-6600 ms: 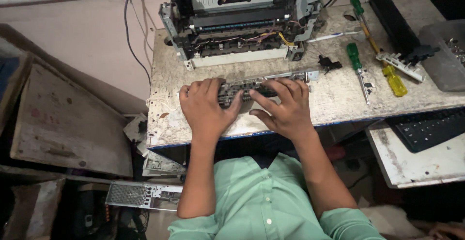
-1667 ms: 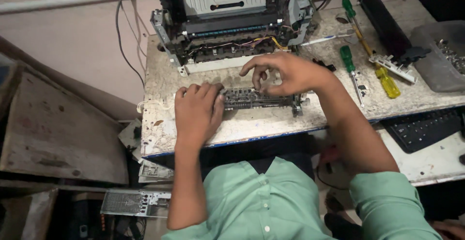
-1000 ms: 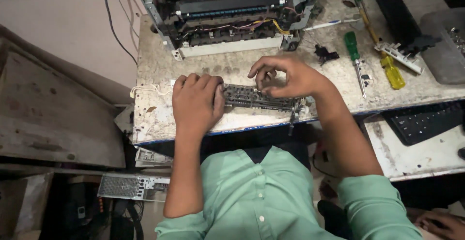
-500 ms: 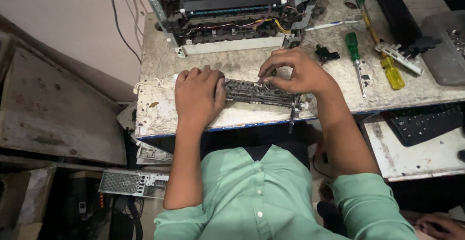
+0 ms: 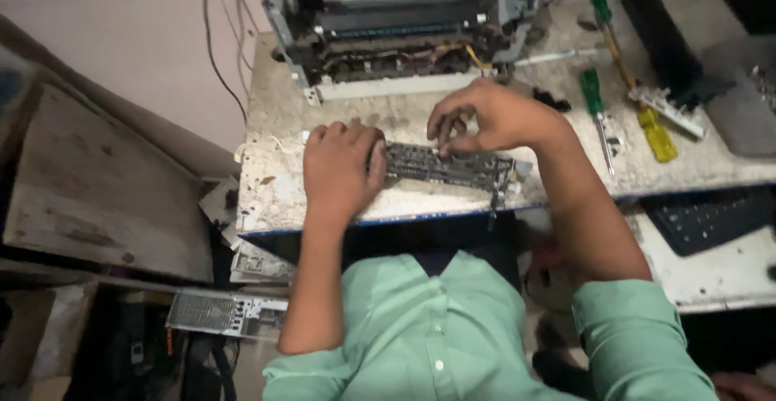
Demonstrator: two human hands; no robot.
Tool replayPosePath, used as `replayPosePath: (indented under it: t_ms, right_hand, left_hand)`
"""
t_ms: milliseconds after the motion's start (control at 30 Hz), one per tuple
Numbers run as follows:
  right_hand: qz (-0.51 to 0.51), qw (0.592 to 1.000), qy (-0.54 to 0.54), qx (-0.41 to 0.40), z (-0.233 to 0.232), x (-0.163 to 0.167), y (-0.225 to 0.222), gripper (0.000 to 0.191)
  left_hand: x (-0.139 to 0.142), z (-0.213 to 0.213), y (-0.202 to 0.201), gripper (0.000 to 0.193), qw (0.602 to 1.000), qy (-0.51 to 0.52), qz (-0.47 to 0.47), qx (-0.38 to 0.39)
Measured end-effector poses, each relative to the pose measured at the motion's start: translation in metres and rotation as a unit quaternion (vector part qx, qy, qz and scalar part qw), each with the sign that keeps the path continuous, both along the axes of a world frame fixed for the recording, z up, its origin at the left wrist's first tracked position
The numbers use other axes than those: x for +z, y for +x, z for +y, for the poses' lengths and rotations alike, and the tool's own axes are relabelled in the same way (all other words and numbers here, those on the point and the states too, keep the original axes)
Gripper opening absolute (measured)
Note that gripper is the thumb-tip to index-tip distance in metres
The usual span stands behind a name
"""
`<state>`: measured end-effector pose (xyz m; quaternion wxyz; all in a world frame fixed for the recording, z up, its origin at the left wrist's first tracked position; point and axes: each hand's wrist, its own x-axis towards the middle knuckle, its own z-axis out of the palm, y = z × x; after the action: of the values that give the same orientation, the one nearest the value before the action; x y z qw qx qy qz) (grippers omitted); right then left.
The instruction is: The person removes a toner cartridge from a disassembled printer, rotates it, and manipulates internal components with both hands. The person then reinserts the cartridge into the printer chassis and adjusts its position.
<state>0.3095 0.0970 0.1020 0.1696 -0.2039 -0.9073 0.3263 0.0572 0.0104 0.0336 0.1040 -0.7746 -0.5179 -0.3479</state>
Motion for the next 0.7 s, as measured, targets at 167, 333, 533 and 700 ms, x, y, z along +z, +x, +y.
replayPosePath:
  t_ms: [167,333,533,700]
  right_hand:
    - [-0.062,0.998,-0.002,-0.004,0.011,0.002,-0.003,0.040]
    - [0.020,0.999,0.006,-0.026,0.005,-0.024,0.002,0.041]
    - [0.086,0.993,-0.005,-0.076,-0.013,-0.039,0.005,0.047]
    - [0.021,0.979,0.136,-0.148,-0.042,-0.029,0.001,0.037]
  left_hand:
    - [0.001,0.001,0.001,0.018,1.000,0.000,-0.009,0.004]
    - [-0.001,0.003,0.002,0.018,1.000,-0.006,-0.013,0.009]
    - [0.000,0.001,0.001,0.017,1.000,0.013,-0.007,0.012]
    - [0.003,0.004,0.004,0.015,0.999,-0.034,0.002,0.034]
